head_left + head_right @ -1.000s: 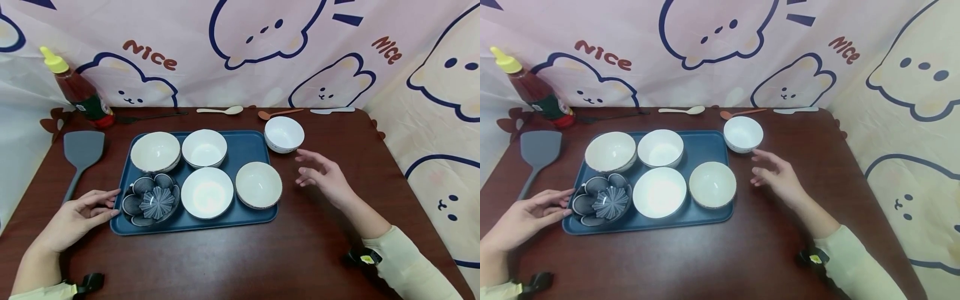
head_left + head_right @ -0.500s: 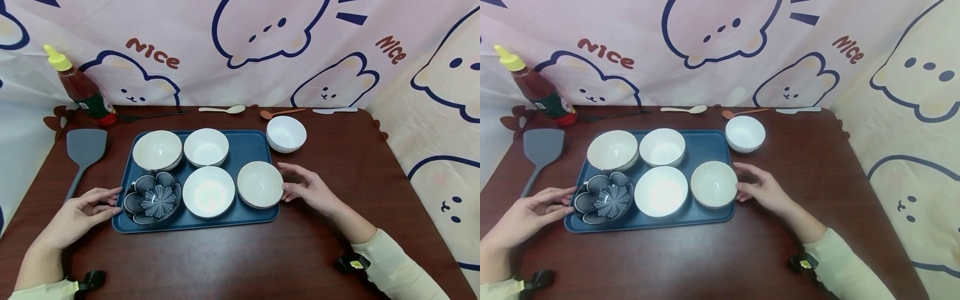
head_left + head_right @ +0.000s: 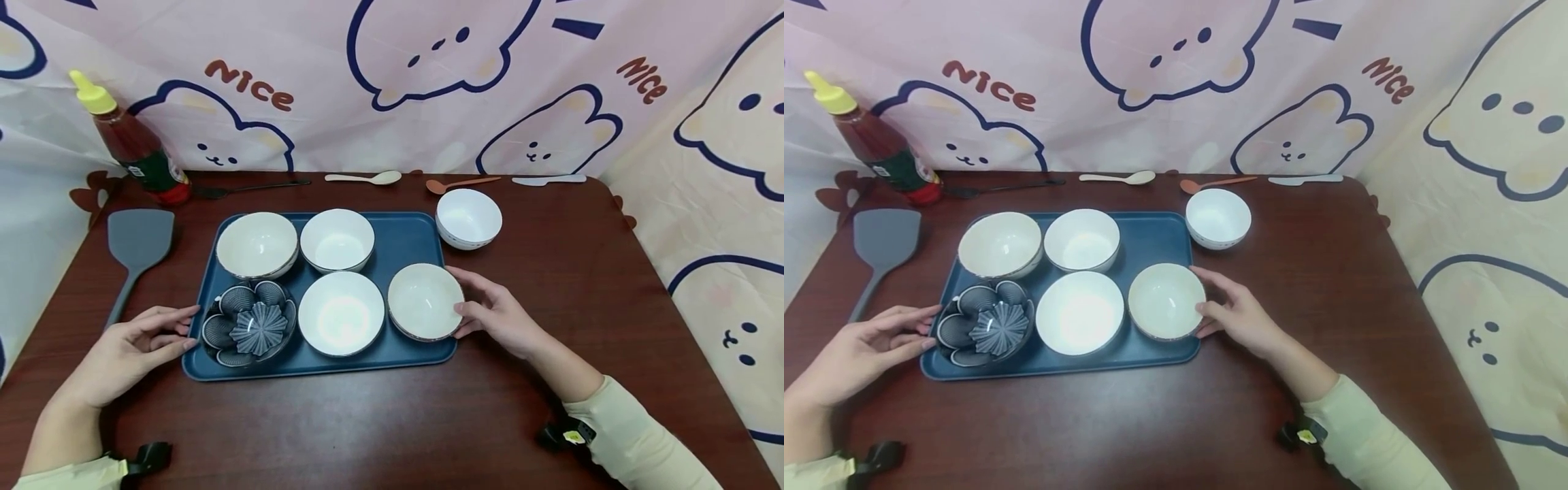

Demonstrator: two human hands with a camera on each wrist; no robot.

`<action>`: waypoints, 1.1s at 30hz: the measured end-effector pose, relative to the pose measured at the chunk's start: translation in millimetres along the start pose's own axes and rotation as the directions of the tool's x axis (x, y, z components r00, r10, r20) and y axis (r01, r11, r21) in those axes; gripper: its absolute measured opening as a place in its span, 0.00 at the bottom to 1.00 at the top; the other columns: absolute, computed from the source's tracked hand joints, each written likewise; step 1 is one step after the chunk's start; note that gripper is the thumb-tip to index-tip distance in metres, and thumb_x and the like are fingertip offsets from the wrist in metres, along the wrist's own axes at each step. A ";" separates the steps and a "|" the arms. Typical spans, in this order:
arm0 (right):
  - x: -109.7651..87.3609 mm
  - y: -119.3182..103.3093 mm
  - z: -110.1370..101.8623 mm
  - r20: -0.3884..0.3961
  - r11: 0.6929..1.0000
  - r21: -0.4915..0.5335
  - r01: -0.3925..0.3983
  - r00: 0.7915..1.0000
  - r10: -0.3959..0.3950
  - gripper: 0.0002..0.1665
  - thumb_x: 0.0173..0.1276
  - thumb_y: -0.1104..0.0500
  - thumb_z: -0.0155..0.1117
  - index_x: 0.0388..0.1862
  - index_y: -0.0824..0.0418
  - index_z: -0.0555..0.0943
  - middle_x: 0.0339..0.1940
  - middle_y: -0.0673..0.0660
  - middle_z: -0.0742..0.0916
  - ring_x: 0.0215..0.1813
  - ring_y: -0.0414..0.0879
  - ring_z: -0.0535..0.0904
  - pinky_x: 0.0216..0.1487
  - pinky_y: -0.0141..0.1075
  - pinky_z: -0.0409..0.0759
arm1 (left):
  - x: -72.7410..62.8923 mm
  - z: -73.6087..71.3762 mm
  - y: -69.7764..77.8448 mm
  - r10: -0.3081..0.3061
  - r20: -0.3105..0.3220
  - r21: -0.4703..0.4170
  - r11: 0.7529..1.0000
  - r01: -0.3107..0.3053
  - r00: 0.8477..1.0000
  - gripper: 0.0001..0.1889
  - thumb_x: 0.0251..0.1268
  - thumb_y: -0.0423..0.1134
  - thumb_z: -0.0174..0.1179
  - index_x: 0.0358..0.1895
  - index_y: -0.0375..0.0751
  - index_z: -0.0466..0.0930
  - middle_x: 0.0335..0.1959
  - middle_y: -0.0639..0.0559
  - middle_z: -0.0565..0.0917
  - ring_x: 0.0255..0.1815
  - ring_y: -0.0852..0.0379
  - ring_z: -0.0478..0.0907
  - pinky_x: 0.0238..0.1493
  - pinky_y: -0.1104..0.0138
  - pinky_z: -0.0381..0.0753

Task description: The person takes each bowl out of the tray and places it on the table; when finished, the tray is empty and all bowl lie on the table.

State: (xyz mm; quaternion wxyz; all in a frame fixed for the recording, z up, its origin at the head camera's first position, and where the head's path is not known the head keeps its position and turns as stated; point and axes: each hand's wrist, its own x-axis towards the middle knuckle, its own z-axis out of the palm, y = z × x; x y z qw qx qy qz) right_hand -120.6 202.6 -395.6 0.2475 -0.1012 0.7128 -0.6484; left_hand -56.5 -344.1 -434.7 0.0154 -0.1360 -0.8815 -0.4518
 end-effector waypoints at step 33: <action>-38.5 -11.8 -66.4 -0.092 0.990 0.051 0.130 0.988 -0.125 0.33 0.75 0.71 0.52 0.77 0.60 0.62 0.64 0.57 0.72 0.34 0.45 0.87 0.33 0.35 0.88 | 1.5 -2.4 -0.1 -0.017 0.013 -0.033 0.999 0.017 1.000 0.28 0.56 0.18 0.66 0.63 0.29 0.76 0.52 0.65 0.79 0.44 0.72 0.81 0.44 0.84 0.80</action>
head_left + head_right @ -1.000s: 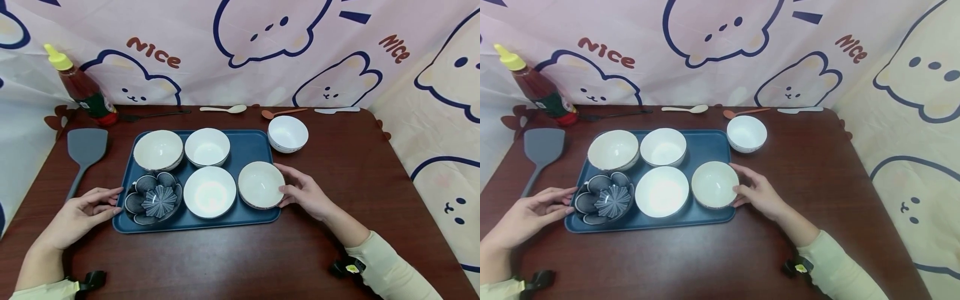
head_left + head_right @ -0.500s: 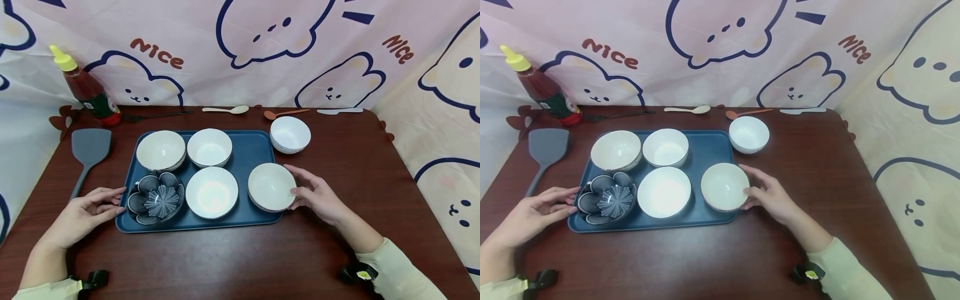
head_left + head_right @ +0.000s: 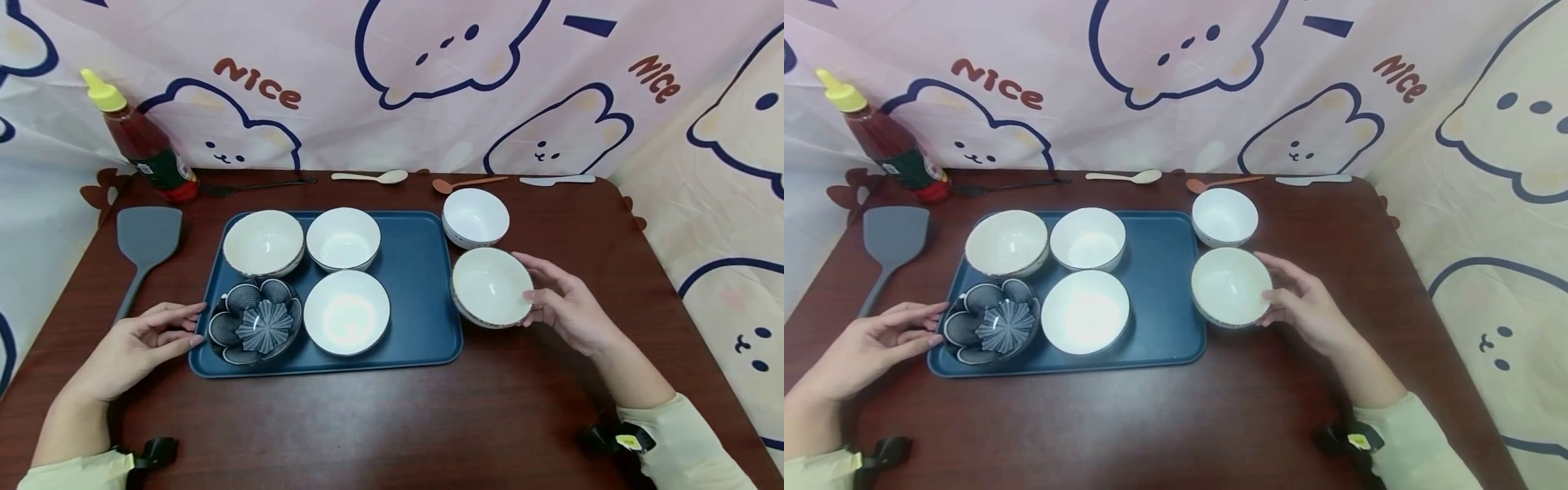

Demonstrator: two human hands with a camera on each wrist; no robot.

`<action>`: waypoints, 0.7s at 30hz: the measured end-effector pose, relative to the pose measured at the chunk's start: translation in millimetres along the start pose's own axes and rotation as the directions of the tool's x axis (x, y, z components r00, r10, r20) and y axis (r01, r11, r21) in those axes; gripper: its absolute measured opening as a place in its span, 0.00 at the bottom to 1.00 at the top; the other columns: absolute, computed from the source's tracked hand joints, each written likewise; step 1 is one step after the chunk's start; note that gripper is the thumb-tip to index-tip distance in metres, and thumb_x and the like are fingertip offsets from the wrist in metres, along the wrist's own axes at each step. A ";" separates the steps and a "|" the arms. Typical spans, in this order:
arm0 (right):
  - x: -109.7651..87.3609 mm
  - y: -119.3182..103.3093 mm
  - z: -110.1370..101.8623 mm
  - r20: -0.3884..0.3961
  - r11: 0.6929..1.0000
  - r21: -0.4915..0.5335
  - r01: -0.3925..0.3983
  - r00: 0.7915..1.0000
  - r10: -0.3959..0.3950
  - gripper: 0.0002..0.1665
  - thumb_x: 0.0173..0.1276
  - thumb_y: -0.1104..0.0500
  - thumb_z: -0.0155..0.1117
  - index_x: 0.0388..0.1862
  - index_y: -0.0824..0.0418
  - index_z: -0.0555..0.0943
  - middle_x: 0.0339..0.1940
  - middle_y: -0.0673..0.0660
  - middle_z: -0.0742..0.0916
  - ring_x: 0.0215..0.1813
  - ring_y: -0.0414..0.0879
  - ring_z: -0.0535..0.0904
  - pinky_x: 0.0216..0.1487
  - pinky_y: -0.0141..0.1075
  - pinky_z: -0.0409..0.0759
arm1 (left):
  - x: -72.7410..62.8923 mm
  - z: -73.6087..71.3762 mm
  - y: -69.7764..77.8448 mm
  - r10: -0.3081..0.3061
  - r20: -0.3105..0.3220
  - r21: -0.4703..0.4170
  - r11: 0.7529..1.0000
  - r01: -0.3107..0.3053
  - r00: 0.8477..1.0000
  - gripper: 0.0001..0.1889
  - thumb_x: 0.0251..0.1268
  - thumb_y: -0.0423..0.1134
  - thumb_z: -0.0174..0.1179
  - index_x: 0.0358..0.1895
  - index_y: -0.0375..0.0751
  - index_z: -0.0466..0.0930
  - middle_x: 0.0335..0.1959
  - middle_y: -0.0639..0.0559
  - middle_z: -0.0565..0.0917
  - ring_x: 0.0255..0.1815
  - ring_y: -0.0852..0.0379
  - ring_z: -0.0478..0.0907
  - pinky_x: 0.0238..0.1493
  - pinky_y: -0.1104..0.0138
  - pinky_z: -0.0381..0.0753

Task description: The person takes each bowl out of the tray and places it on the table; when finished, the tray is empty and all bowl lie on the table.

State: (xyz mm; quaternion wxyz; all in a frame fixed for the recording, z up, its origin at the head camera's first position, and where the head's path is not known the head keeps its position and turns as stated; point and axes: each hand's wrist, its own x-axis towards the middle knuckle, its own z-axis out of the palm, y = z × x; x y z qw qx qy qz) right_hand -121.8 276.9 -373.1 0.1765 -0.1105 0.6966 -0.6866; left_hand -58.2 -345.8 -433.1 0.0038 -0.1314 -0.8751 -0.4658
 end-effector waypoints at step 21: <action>4.3 9.3 -81.0 -0.085 0.969 0.235 0.080 0.994 -0.061 0.32 0.77 0.74 0.41 0.78 0.60 0.62 0.59 0.53 0.81 0.34 0.47 0.88 0.36 0.33 0.88 | -0.8 1.0 4.1 -0.020 -0.009 -0.017 1.000 0.019 1.000 0.27 0.57 0.19 0.66 0.62 0.28 0.77 0.53 0.66 0.79 0.44 0.72 0.82 0.44 0.83 0.81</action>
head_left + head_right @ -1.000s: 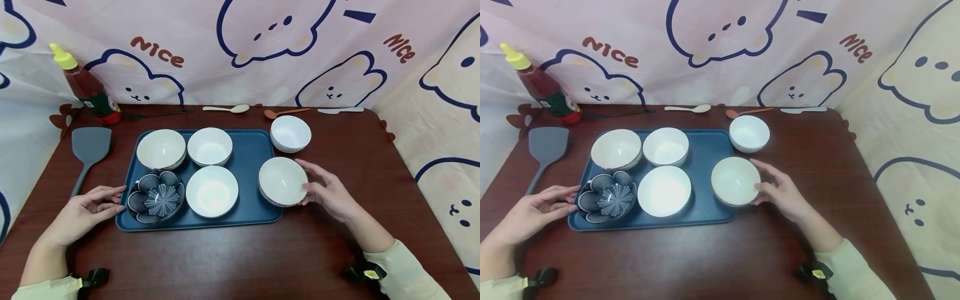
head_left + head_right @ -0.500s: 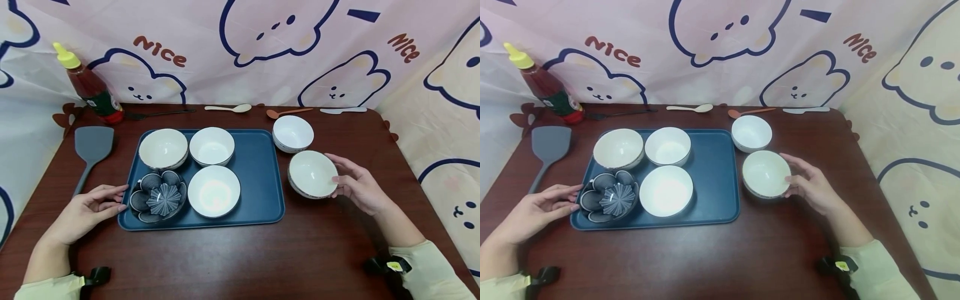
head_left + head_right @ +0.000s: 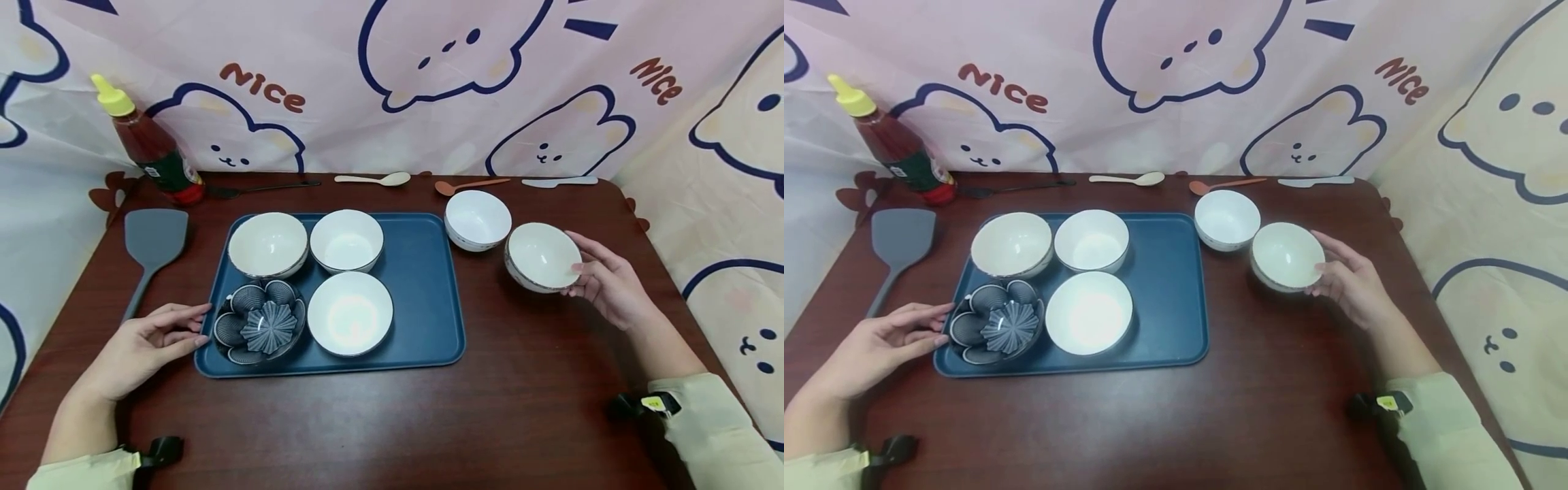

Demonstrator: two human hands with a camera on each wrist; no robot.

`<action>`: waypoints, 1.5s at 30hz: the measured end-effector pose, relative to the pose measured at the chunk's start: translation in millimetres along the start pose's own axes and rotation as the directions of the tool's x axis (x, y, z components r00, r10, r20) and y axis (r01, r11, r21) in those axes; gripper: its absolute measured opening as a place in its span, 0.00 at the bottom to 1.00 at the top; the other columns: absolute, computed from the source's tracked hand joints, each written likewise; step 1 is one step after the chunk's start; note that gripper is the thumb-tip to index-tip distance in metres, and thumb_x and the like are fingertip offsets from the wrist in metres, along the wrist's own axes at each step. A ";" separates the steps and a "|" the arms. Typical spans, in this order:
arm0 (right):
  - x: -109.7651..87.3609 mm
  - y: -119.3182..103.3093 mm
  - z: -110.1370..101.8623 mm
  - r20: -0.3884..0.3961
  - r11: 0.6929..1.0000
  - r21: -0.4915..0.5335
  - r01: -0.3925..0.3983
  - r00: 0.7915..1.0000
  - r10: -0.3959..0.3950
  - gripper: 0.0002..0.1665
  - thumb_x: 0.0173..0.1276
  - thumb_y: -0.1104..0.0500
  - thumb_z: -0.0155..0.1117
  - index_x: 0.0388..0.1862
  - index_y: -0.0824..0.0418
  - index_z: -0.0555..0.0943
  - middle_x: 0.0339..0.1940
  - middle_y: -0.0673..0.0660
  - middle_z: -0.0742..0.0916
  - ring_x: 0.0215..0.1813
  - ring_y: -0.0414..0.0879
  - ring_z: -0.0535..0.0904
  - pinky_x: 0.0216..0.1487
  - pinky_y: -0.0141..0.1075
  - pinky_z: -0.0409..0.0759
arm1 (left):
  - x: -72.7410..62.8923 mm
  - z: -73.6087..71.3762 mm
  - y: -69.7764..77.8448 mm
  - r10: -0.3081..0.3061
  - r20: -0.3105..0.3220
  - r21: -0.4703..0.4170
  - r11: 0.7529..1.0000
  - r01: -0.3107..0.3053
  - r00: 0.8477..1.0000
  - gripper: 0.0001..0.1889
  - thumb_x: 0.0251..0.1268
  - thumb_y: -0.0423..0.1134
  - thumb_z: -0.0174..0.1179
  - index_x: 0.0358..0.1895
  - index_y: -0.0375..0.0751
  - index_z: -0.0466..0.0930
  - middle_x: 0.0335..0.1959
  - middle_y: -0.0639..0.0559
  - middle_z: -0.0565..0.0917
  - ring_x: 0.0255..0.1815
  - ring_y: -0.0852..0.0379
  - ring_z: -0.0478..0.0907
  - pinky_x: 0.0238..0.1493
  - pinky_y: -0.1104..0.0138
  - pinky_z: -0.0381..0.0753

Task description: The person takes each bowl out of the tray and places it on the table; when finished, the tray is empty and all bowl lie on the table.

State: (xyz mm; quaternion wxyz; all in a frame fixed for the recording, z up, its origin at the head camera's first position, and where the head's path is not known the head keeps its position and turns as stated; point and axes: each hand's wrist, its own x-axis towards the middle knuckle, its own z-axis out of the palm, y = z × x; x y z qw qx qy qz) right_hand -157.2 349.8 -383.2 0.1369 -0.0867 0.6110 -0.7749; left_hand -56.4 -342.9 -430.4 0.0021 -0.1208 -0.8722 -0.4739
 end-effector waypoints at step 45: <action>61.9 0.1 -48.7 -0.160 0.980 -0.038 -0.194 0.970 0.185 0.35 0.78 0.62 0.53 0.81 0.49 0.58 0.54 0.47 0.82 0.35 0.47 0.87 0.39 0.34 0.88 | -0.9 -2.0 0.3 -0.021 0.012 0.054 0.998 0.020 1.000 0.26 0.60 0.24 0.67 0.63 0.34 0.78 0.51 0.65 0.78 0.44 0.71 0.80 0.43 0.83 0.81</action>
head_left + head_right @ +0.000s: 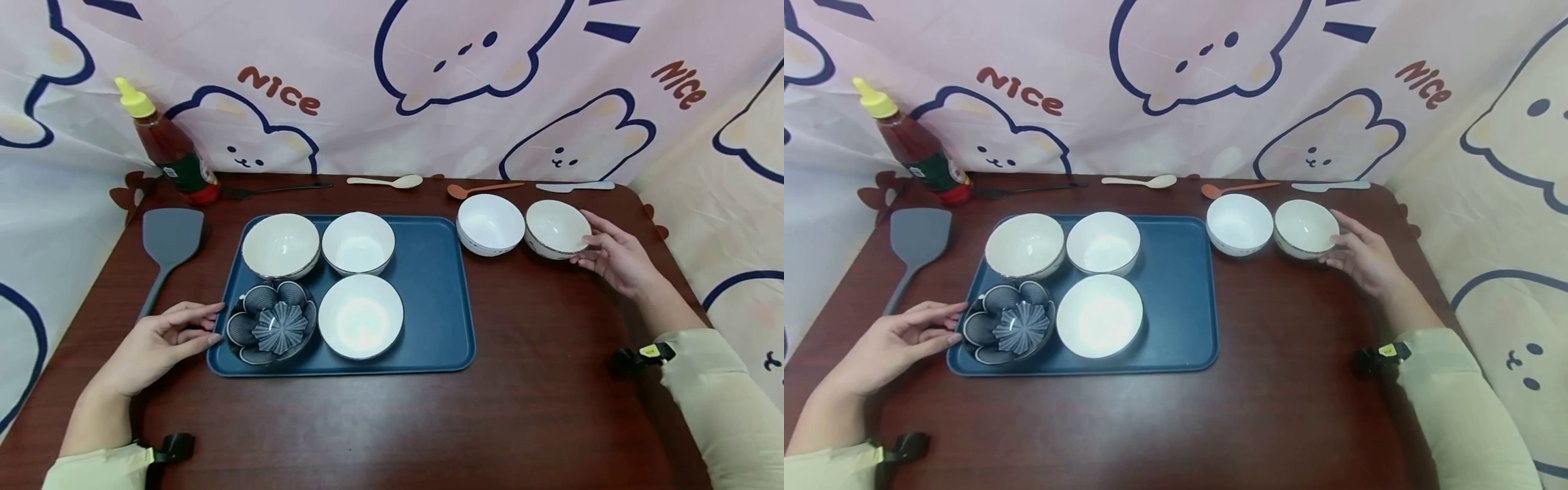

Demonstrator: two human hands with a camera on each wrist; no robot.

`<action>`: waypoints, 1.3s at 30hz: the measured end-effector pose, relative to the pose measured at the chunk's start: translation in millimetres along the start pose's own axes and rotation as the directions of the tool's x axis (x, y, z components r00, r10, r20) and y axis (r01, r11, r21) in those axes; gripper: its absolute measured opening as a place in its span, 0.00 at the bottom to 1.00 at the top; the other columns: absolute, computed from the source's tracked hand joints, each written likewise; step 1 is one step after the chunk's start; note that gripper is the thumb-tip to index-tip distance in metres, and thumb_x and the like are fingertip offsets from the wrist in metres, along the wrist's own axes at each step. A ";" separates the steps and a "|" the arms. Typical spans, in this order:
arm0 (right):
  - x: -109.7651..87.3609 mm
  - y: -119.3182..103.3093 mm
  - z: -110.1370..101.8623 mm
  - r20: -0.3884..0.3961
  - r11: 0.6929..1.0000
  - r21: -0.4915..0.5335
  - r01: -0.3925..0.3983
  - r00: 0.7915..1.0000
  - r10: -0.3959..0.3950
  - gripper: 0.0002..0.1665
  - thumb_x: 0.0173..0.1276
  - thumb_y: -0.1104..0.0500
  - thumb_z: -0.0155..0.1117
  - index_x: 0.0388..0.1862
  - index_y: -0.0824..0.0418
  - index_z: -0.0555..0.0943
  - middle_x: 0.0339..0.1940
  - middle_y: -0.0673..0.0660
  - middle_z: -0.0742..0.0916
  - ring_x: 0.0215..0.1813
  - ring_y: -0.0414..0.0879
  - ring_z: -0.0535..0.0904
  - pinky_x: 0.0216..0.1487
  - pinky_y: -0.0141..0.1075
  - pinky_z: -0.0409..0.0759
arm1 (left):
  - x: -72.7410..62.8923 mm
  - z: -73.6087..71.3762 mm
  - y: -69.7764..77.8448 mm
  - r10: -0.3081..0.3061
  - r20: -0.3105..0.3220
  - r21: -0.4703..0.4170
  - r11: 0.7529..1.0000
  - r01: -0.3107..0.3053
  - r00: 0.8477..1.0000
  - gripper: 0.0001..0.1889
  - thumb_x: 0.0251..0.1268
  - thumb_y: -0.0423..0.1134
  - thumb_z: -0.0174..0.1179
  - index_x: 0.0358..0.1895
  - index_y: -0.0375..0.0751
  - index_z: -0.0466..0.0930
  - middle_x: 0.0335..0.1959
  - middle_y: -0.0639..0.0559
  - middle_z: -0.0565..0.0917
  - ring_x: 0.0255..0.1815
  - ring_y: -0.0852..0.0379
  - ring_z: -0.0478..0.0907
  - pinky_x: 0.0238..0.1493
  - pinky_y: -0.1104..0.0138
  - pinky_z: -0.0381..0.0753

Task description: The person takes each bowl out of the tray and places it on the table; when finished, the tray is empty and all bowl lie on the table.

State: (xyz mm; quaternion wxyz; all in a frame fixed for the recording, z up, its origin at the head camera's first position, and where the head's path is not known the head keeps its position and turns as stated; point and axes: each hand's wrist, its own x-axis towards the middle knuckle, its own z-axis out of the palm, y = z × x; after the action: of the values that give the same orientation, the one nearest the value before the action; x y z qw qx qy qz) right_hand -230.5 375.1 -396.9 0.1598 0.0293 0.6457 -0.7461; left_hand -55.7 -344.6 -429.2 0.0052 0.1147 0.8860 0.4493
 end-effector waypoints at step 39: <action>-72.3 -17.8 81.7 0.219 0.980 -0.040 0.195 0.959 -0.182 0.26 0.80 0.68 0.45 0.75 0.63 0.65 0.50 0.53 0.85 0.34 0.45 0.88 0.37 0.30 0.87 | 1.0 0.9 0.7 0.006 -0.004 -0.006 1.000 -0.006 1.000 0.26 0.59 0.23 0.67 0.63 0.32 0.78 0.51 0.68 0.78 0.43 0.73 0.82 0.44 0.84 0.80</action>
State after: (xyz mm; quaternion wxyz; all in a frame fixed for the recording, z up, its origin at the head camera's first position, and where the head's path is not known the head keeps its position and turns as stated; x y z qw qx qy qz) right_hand -153.7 312.1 -348.4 0.1576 -0.1179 0.6469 -0.7367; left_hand -56.4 -343.3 -429.0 0.0026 0.1165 0.8844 0.4520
